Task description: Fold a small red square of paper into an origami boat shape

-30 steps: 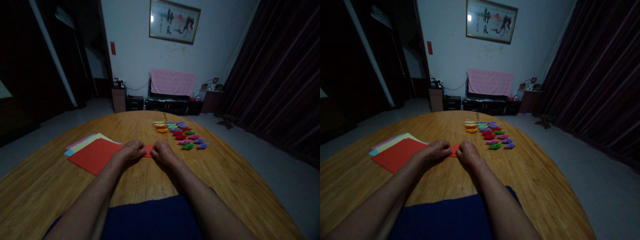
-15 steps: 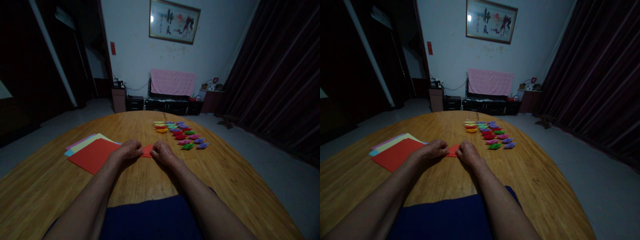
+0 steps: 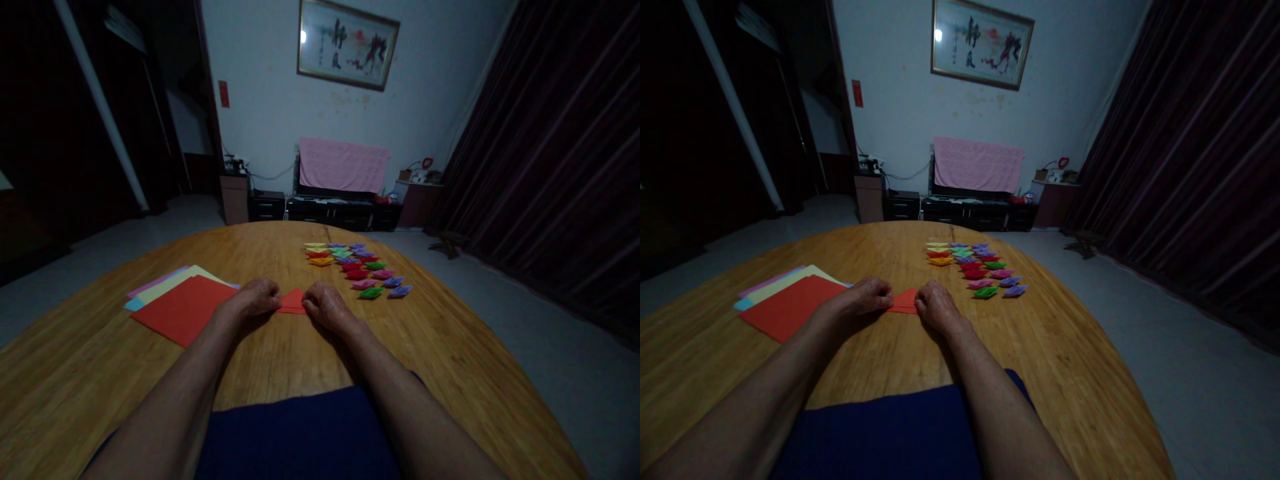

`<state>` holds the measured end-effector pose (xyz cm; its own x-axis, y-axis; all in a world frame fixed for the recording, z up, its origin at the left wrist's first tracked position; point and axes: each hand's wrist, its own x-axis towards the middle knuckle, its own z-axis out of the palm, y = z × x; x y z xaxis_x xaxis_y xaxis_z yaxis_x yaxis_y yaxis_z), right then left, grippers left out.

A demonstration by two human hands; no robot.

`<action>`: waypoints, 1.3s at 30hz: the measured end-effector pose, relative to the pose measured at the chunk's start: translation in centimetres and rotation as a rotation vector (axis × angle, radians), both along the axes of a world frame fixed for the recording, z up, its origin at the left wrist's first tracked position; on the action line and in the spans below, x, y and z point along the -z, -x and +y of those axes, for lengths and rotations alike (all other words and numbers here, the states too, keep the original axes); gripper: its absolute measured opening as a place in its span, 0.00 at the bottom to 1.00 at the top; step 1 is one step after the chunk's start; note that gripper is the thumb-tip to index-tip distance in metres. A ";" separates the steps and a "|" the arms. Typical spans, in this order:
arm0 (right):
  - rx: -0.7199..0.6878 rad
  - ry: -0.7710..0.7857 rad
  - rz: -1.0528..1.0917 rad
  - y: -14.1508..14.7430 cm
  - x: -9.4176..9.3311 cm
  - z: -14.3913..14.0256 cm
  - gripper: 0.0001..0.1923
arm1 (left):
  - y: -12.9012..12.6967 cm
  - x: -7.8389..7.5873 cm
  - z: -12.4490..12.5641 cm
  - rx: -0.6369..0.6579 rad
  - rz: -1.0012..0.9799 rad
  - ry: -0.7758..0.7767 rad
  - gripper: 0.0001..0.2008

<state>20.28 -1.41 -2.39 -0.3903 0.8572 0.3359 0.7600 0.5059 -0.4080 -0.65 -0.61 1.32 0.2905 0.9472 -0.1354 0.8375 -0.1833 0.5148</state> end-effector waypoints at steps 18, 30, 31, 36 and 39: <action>-0.057 -0.098 0.098 -0.8 1.5 0.3 0.06 | 0.5 0.2 0.3 0.011 -0.025 0.007 0.07; -0.103 -0.148 0.112 -0.6 2.2 0.2 0.09 | 0.5 0.0 -0.5 -0.015 -0.052 0.033 0.09; -0.106 -0.149 0.108 -0.6 2.1 0.2 0.09 | 0.4 0.0 -0.5 -0.025 -0.057 0.045 0.09; -0.106 -0.147 0.113 -0.7 2.1 0.2 0.10 | 0.3 0.3 -0.1 -0.092 -0.076 0.065 0.10; -0.091 -0.142 0.096 -0.7 2.1 0.3 0.10 | 0.1 0.3 0.0 -0.112 -0.041 0.053 0.10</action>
<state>20.96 -1.15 -4.53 -0.4246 0.7613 0.4900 0.6698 0.6283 -0.3959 -0.80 -0.65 0.97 0.1894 0.9659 -0.1764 0.8291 -0.0611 0.5557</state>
